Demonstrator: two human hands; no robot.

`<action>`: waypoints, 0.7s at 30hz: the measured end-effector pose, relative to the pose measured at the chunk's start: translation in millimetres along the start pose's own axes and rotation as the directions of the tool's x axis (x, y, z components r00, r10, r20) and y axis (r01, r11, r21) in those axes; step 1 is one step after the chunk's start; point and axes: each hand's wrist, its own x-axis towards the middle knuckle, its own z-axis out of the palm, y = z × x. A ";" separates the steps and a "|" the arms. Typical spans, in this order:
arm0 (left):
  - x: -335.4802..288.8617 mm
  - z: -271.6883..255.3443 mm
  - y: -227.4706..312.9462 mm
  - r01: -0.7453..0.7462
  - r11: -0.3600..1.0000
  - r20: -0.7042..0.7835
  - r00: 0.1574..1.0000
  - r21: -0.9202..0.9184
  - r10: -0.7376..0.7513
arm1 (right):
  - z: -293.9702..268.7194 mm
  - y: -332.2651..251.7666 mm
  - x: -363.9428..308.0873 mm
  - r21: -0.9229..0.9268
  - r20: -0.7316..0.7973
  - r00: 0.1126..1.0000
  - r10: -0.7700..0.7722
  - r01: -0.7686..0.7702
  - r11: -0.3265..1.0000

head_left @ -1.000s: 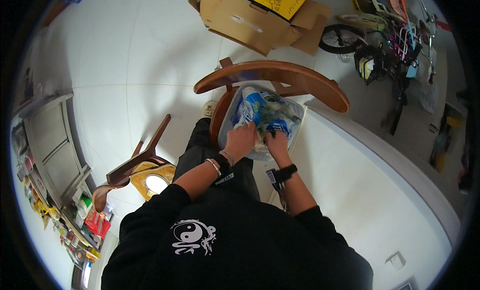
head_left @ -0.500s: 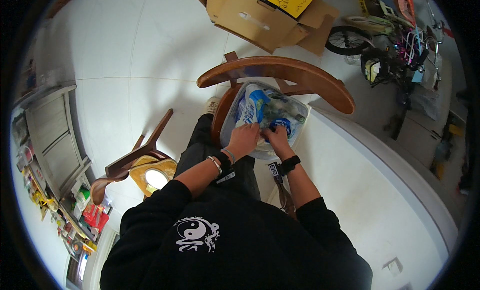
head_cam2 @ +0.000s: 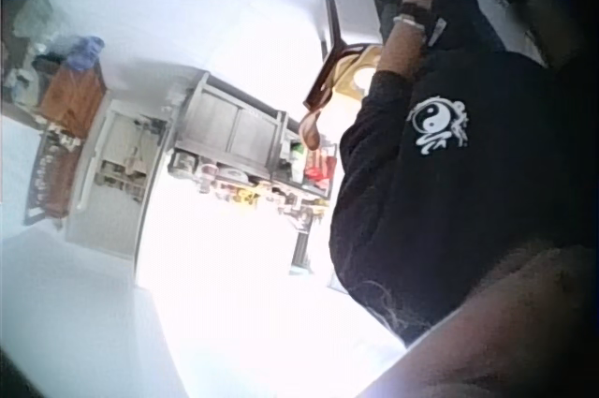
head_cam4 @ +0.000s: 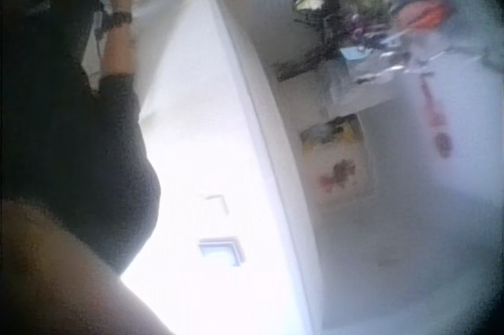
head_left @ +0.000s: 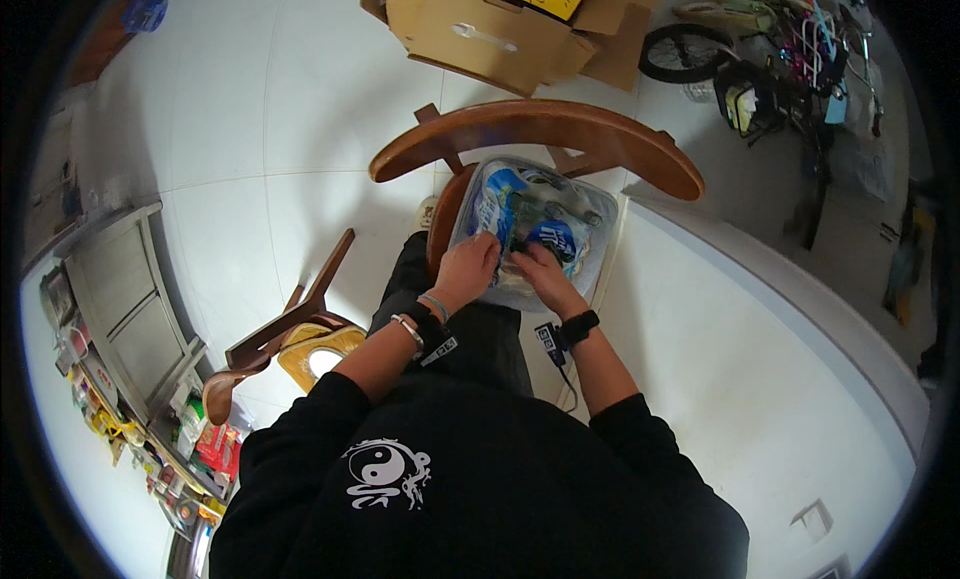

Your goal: The person wipes a cluttered dining table with a cloth, then collects several green glass bottles and places them into a plastic bag on a chair. The person handles the bottles one at a time and adjusts the bag to fit them.

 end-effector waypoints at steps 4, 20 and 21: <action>0.2 -12.5 15.8 -0.118 0.993 0.040 0.992 0.009 0.118 | 1.3 -4.1 -3.8 -0.346 0.021 0.999 -0.031 0.037 0.938; 31.2 13.1 52.1 0.167 0.948 0.060 0.980 0.272 -0.189 | 15.0 14.7 -62.9 -0.940 0.170 0.777 -0.606 0.313 0.138; 32.7 16.1 53.9 0.272 0.921 0.067 0.951 0.279 -0.301 | 15.4 17.1 -60.6 -0.935 0.179 0.780 -0.600 0.324 0.142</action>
